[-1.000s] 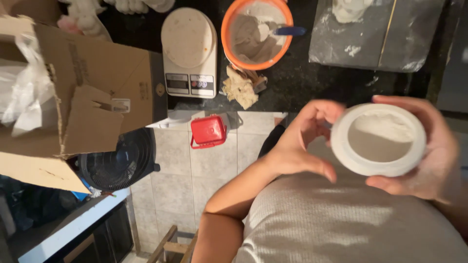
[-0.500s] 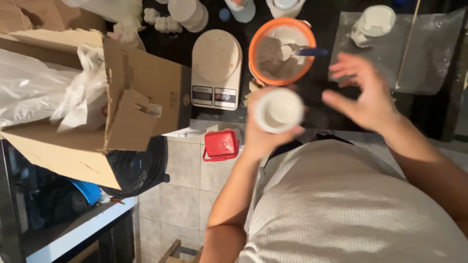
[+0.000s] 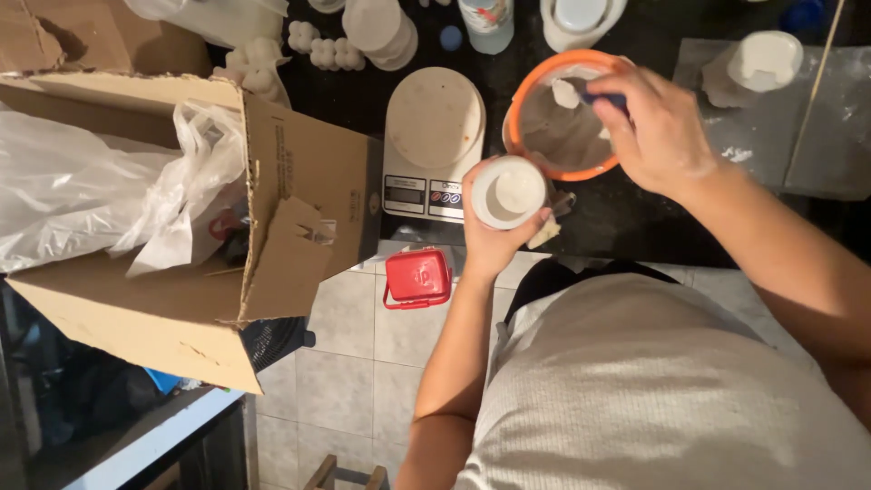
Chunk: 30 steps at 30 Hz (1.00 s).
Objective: Apply a coating to the inside of a small mold using a brush and a mixture from a bowl
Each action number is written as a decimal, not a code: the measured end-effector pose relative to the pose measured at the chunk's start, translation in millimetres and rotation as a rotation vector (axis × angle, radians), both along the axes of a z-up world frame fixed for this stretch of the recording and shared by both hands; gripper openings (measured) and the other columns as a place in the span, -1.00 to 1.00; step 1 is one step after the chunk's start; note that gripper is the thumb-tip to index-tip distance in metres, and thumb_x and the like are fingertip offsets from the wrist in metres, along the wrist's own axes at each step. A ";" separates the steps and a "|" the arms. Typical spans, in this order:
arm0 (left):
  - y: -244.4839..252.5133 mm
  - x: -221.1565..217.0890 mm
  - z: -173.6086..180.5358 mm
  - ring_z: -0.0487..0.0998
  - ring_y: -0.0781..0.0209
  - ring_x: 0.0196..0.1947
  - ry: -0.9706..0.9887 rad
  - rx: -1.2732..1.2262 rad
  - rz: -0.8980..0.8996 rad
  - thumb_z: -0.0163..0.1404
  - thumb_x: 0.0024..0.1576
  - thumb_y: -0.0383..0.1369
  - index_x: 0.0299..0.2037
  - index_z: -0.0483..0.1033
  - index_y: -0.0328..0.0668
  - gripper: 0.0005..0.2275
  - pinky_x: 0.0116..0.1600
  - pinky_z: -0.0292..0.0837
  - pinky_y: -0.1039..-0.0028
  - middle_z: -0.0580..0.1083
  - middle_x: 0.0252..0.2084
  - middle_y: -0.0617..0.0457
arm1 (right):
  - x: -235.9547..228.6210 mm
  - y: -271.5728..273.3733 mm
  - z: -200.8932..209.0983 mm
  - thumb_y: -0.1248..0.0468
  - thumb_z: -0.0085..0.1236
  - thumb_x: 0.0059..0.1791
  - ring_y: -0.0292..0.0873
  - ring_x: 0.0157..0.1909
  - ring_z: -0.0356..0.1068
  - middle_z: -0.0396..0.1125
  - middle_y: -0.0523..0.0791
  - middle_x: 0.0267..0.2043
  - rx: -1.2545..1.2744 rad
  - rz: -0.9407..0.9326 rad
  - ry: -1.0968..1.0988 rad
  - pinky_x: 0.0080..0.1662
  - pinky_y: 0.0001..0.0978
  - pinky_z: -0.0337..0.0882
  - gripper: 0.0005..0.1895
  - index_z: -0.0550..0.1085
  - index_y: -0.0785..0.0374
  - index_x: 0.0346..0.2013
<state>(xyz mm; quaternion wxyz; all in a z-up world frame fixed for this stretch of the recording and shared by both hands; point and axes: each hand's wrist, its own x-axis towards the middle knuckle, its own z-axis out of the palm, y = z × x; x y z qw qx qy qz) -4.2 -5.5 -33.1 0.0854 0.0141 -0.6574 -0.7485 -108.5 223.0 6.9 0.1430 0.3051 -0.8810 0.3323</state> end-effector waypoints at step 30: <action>21.1 -38.5 79.2 0.37 0.14 0.29 0.097 0.203 -0.170 0.33 -0.10 -0.37 0.29 0.15 -0.14 -0.25 0.43 0.28 0.29 0.32 0.27 -0.06 | 90.4 128.1 42.3 0.44 0.23 -0.18 -0.12 -0.10 0.51 0.45 0.02 0.07 0.065 0.464 0.001 0.02 -0.27 0.50 -0.34 0.34 0.30 0.23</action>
